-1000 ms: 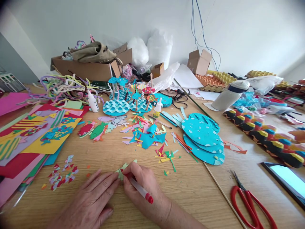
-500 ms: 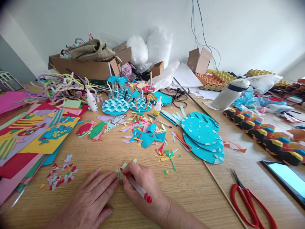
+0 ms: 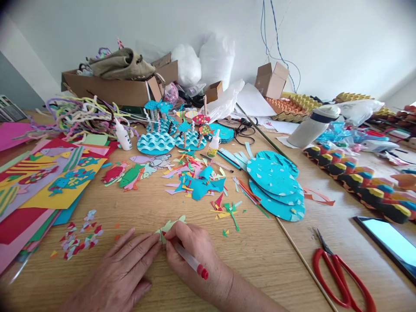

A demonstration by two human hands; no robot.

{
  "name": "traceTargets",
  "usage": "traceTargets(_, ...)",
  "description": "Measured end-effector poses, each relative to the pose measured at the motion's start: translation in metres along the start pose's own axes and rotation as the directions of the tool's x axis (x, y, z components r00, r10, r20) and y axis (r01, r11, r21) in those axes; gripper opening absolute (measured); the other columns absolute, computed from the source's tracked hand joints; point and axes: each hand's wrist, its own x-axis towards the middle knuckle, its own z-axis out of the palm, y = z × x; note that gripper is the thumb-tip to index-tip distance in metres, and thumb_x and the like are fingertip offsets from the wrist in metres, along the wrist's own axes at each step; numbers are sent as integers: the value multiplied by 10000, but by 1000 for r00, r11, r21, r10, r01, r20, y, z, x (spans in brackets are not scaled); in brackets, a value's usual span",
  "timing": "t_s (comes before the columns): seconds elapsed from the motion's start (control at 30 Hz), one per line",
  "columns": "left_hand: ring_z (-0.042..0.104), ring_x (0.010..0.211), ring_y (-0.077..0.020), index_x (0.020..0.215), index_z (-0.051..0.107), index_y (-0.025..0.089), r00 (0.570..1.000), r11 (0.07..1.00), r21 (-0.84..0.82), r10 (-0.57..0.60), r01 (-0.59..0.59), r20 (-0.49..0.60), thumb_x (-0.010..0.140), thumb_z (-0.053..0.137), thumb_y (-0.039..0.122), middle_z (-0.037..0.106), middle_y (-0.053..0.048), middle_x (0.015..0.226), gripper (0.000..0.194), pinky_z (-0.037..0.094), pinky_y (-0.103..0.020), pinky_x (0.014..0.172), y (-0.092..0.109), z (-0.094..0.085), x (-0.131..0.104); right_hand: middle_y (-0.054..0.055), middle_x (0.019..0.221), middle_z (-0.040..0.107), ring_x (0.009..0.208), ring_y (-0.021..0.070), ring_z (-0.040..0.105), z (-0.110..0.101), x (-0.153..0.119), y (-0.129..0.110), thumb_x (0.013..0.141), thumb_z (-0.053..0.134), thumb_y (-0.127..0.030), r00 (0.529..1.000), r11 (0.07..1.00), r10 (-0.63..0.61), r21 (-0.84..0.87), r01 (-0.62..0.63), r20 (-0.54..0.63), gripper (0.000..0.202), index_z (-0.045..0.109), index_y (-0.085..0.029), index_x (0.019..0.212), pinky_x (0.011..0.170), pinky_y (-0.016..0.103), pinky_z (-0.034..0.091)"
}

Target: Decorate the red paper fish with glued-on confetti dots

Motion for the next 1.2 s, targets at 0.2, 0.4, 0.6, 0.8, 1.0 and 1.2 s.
traceTargets(0.2,569,985,-195,1102,549,159,1000,1000,23,17,-17,11,745,470,220,621,-19,1129,371,451,-367,852,-1,0,2,-47,532,520,420,71,455,-1,1,-3,718,443,-92,999,998,47,35,-47,-16,112,489,-193,726,425,166,351)
traceTargets(0.4,555,1009,-193,1116,539,171,1000,1000,15,0,0,22,749,479,227,609,-17,1148,376,435,-361,873,0,0,0,-45,535,524,412,66,446,-1,1,-2,721,452,-88,997,997,71,38,-71,-14,110,508,-180,741,416,167,344)
traceTargets(0.6,562,1000,-193,1101,549,172,1000,1000,13,5,-5,8,744,477,230,617,-14,1137,369,432,-361,867,0,1,0,-40,552,541,434,70,473,0,1,-1,729,453,-77,997,997,71,16,-71,1,122,520,-178,746,438,169,358)
traceTargets(0.8,557,1005,-195,1110,545,168,1000,1000,22,8,-8,10,743,481,240,614,-17,1141,380,426,-367,875,-1,2,-2,-51,542,523,436,67,465,1,0,0,729,454,-76,999,999,34,-6,-34,-16,120,508,-183,740,444,165,356)
traceTargets(1.0,544,1024,-190,1117,542,175,1000,1000,18,2,-2,14,744,475,223,604,-13,1157,382,420,-358,891,0,2,-2,-44,550,532,436,71,464,1,-1,1,709,452,-74,999,999,38,11,-37,-14,126,503,-185,738,435,164,354)
traceTargets(1.2,540,1024,-193,1115,541,166,1000,1000,3,-1,1,-7,742,471,210,608,-20,1148,382,410,-359,902,0,3,-2,-33,558,550,441,77,472,-1,0,-2,720,440,-91,998,998,58,29,-58,10,113,496,-190,721,437,167,366)
